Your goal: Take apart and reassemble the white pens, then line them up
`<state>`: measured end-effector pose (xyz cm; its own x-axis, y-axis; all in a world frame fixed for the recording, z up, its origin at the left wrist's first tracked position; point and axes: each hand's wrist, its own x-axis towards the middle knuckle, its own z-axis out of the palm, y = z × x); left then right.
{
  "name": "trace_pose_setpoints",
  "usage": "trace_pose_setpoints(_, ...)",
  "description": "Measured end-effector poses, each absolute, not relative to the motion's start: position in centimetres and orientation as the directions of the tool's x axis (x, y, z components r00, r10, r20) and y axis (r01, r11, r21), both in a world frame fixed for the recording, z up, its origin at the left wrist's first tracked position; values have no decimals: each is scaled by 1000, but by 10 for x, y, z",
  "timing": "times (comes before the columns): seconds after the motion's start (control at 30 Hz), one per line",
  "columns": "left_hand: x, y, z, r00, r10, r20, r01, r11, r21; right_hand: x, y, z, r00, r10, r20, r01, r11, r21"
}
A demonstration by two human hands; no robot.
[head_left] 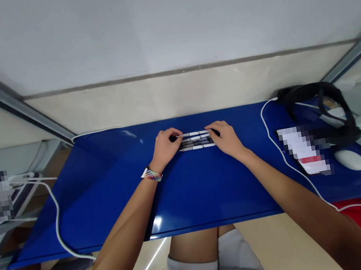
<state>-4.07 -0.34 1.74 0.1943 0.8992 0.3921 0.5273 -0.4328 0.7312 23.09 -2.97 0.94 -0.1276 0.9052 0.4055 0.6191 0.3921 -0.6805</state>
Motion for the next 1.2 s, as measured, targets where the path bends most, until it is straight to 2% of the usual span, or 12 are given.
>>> trace_pose_setpoints(0.47, -41, -4, 20, 221, 901, 373, 507, -433, 745, 231, -32, 9, -154, 898, 413, 648, 407, -643)
trace_pose_setpoints(0.83, -38, -6, 18, 175, 909, 379, 473, -415, 777, 230, -33, 12, -131, 908, 398, 625, 388, -677)
trace_pose_setpoints(0.93, -32, -6, 16, 92, 927, 364, 412, -368, 834, 230, -31, 13, -57, 914, 401, 551, 364, -751)
trace_pose_setpoints(1.07, -20, -8, 15, 25, 965, 262, 172, -263, 949, 222, -29, 10, 90, 944, 319, 307, 278, -910)
trace_pose_setpoints(1.2, -10, -10, 14, -2, 977, 214, 13, -214, 977, 210, -34, 9, 110, 965, 239, 152, 221, -963)
